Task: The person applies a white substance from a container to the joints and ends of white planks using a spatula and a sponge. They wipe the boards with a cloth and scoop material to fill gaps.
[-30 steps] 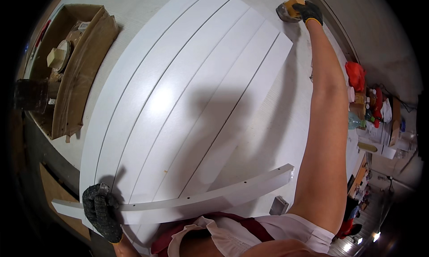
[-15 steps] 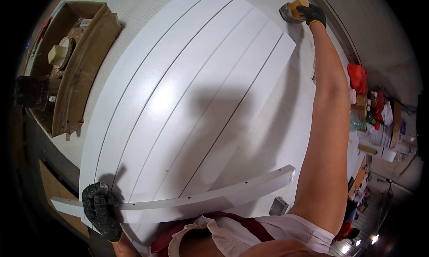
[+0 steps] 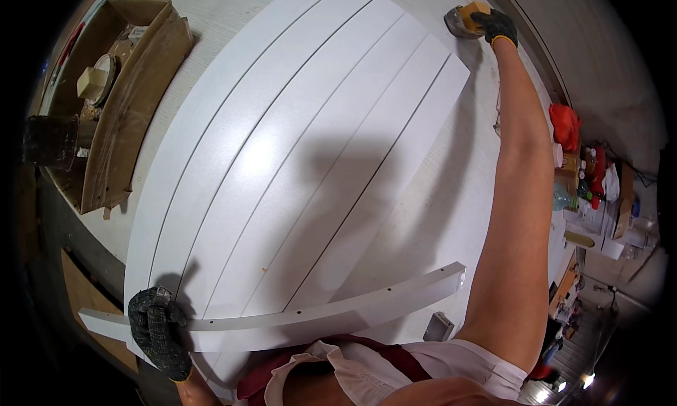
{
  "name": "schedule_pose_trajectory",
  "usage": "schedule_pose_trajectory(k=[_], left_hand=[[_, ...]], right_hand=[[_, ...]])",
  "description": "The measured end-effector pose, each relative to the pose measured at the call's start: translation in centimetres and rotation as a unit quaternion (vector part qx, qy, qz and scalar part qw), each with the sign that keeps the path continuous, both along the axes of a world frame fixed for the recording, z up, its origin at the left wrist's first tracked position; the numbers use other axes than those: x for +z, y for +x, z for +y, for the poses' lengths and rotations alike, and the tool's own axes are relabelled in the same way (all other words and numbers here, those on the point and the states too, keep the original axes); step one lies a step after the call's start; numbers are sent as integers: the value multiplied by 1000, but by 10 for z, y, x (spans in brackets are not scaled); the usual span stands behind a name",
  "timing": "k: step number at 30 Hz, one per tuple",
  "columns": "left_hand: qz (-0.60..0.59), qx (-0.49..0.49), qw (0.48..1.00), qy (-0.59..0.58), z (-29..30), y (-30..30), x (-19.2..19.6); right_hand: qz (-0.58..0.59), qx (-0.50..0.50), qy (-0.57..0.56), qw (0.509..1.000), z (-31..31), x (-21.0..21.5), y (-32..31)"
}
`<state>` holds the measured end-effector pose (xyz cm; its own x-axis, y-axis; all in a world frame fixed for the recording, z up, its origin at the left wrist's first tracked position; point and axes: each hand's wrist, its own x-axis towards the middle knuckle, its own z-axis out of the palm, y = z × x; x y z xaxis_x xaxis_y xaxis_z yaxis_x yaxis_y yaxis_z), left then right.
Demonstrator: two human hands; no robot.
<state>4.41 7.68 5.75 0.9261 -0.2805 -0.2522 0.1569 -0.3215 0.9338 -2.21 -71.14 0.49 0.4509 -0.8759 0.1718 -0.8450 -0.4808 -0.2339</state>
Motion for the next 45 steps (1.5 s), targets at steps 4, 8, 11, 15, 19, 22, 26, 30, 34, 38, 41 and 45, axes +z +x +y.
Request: schedule_pose_trajectory(k=[4, 8, 11, 15, 19, 22, 26, 30, 34, 38, 41, 45], left_hand=[[-11, 4, 1000, -5, -3, -1, 1], [-9, 17, 1000, -8, -2, -1, -1], [-20, 10, 1000, 3, 3, -1, -4], [-19, 7, 1000, 6, 1, -1, -1], [-28, 3, 1000, 2, -2, 0, -1], [-57, -10, 998, 18, -2, -1, -1], [-62, -14, 998, 28, 1, -1, -2], [-44, -1, 999, -4, 4, -1, -6], [-12, 13, 1000, -17, 4, 0, -4], [-20, 3, 1000, -17, 4, 0, -4], [-12, 5, 1000, -15, 1, -1, -1], [-2, 9, 1000, -27, 1, -1, 0]], right_hand=[[-46, 18, -5, 999, -1, -3, -2], [-3, 10, -18, 1000, 3, 1, 1], [7, 10, -19, 1000, 7, 1, 3], [9, 11, -13, 1000, 4, 0, 3], [22, 32, -87, 995, -10, -11, -1], [35, 15, -53, 998, 0, -5, 4], [39, -6, -7, 999, 8, 2, 2], [49, -4, -17, 999, 11, 2, 3], [47, 4, -12, 999, 13, 3, 3], [49, 8, -14, 999, 10, 1, 2], [66, 12, -15, 998, 9, 3, 3], [41, 22, -82, 996, 11, -4, 1]])
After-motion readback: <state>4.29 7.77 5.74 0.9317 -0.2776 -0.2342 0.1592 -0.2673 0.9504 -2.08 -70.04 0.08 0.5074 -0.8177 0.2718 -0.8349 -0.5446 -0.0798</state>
